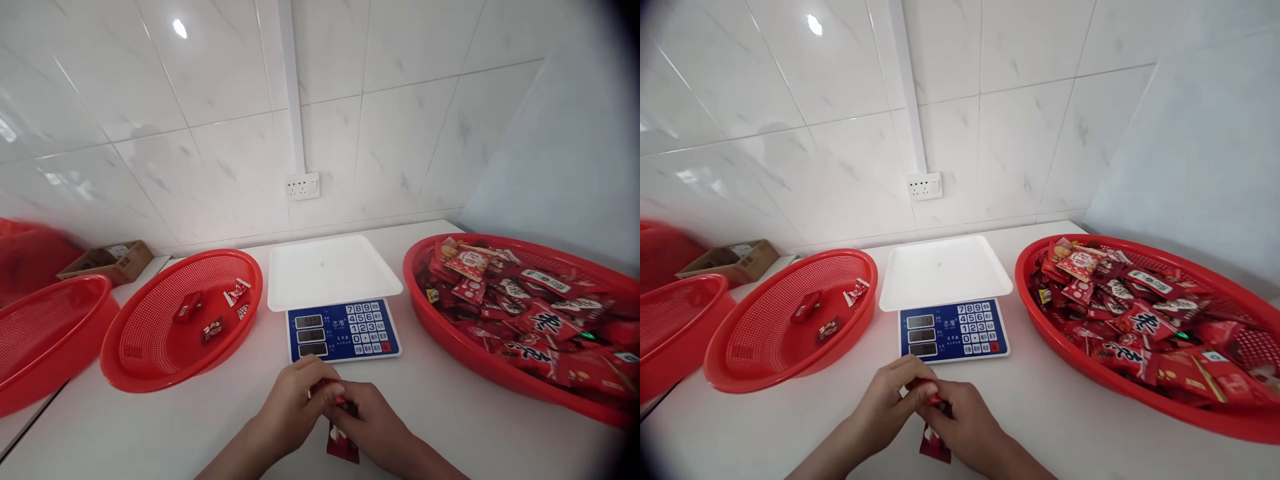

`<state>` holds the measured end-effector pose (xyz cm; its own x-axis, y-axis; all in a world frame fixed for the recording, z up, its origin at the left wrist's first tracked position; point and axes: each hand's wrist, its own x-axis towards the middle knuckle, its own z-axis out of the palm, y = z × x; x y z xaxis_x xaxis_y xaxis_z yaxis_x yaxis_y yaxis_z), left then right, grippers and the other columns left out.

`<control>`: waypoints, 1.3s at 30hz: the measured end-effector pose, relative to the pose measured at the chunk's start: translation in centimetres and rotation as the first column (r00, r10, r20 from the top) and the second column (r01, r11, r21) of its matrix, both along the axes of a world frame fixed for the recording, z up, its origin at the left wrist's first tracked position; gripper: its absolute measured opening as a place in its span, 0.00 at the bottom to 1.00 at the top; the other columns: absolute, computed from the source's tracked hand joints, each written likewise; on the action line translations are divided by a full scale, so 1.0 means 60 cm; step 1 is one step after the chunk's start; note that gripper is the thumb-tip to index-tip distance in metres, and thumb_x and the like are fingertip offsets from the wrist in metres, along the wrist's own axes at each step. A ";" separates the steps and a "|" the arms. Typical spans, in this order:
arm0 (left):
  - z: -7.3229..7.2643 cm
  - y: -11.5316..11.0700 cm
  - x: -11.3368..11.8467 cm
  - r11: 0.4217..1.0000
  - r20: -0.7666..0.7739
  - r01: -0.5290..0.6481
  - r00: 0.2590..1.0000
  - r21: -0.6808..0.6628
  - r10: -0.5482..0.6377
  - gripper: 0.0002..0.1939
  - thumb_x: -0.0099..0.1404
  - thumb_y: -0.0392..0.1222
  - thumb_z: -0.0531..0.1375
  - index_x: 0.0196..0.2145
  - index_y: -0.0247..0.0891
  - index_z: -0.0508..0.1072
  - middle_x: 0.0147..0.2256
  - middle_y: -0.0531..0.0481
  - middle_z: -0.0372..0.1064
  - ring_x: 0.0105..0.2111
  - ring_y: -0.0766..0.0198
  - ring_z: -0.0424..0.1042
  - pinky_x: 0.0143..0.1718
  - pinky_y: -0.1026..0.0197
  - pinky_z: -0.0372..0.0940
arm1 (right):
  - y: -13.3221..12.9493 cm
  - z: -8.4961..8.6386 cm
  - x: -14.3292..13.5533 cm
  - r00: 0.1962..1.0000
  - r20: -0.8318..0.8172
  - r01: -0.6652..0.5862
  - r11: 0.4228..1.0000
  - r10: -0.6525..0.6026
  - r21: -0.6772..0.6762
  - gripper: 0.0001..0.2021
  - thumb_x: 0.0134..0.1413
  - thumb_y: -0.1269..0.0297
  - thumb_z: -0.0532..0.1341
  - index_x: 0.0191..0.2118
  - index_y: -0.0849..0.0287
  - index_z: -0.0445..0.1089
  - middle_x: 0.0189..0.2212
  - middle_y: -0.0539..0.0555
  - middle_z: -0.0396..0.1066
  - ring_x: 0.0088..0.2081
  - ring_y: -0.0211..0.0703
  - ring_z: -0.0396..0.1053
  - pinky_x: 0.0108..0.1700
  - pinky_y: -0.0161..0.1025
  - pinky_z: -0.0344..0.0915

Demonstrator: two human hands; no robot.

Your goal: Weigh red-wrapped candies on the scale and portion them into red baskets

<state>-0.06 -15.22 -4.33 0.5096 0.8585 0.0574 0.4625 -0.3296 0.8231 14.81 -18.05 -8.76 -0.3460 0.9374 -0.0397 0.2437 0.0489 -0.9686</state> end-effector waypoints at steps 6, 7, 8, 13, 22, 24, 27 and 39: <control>-0.022 0.018 -0.002 0.952 0.328 -0.021 0.936 -0.306 0.126 0.11 0.59 0.49 0.59 0.28 0.38 0.69 0.26 0.52 0.65 0.24 0.67 0.65 0.25 0.64 0.62 | -0.001 0.017 0.016 0.999 0.045 -0.010 0.999 0.009 0.035 0.14 0.59 0.55 0.50 0.30 0.59 0.63 0.23 0.47 0.64 0.25 0.36 0.59 0.29 0.32 0.56; -0.027 0.019 -0.002 0.942 0.368 -0.010 0.919 -0.335 0.141 0.12 0.59 0.50 0.60 0.27 0.38 0.69 0.26 0.52 0.64 0.23 0.68 0.65 0.25 0.64 0.62 | 0.000 0.020 0.018 0.998 0.057 -0.017 0.999 0.015 0.040 0.15 0.60 0.54 0.49 0.31 0.59 0.64 0.24 0.48 0.64 0.26 0.36 0.59 0.29 0.32 0.57; -0.033 0.020 -0.002 0.935 0.399 0.002 0.905 -0.354 0.149 0.13 0.58 0.51 0.61 0.28 0.37 0.68 0.25 0.52 0.64 0.23 0.68 0.65 0.26 0.64 0.63 | 0.002 0.024 0.019 0.997 0.076 -0.022 0.999 0.019 0.040 0.16 0.60 0.54 0.49 0.32 0.59 0.66 0.23 0.48 0.64 0.25 0.36 0.60 0.29 0.32 0.57; -0.059 0.021 -0.009 0.890 0.528 0.127 0.838 -0.439 0.140 0.18 0.55 0.53 0.63 0.36 0.38 0.67 0.26 0.54 0.64 0.22 0.70 0.64 0.23 0.65 0.63 | 0.014 0.045 0.025 0.986 0.162 -0.048 0.998 0.041 0.041 0.18 0.61 0.56 0.49 0.30 0.59 0.71 0.19 0.46 0.60 0.23 0.35 0.58 0.27 0.31 0.55; -0.064 0.025 -0.023 0.882 0.615 0.179 0.775 -0.436 0.146 0.17 0.58 0.52 0.61 0.31 0.36 0.63 0.23 0.57 0.61 0.18 0.75 0.59 0.19 0.70 0.55 | 0.019 0.064 0.014 0.987 0.148 -0.060 0.998 0.059 0.003 0.19 0.60 0.51 0.50 0.31 0.60 0.70 0.22 0.49 0.65 0.25 0.37 0.61 0.28 0.32 0.57; -0.064 0.024 -0.021 0.874 0.620 0.181 0.767 -0.452 0.162 0.17 0.58 0.53 0.61 0.32 0.36 0.64 0.22 0.57 0.61 0.18 0.74 0.60 0.19 0.69 0.56 | 0.019 0.070 0.013 0.986 0.134 -0.099 0.995 0.096 0.019 0.20 0.61 0.52 0.49 0.31 0.59 0.71 0.25 0.50 0.67 0.26 0.37 0.62 0.29 0.33 0.57; -0.064 0.023 -0.018 0.849 0.628 0.194 0.754 -0.492 0.192 0.18 0.59 0.55 0.59 0.33 0.37 0.64 0.21 0.56 0.62 0.19 0.72 0.61 0.20 0.68 0.57 | 0.019 0.082 0.015 0.982 0.137 -0.132 0.991 0.130 0.009 0.19 0.61 0.53 0.48 0.31 0.58 0.71 0.26 0.50 0.69 0.27 0.37 0.63 0.30 0.33 0.58; -0.062 0.039 -0.023 0.837 0.630 0.118 0.715 -0.534 0.302 0.21 0.60 0.56 0.57 0.40 0.35 0.66 0.25 0.52 0.66 0.20 0.71 0.60 0.22 0.67 0.55 | 0.170 0.157 0.048 0.964 0.128 0.221 0.969 -0.234 0.109 0.20 0.54 0.45 0.53 0.33 0.60 0.69 0.19 0.47 0.65 0.20 0.35 0.62 0.24 0.33 0.58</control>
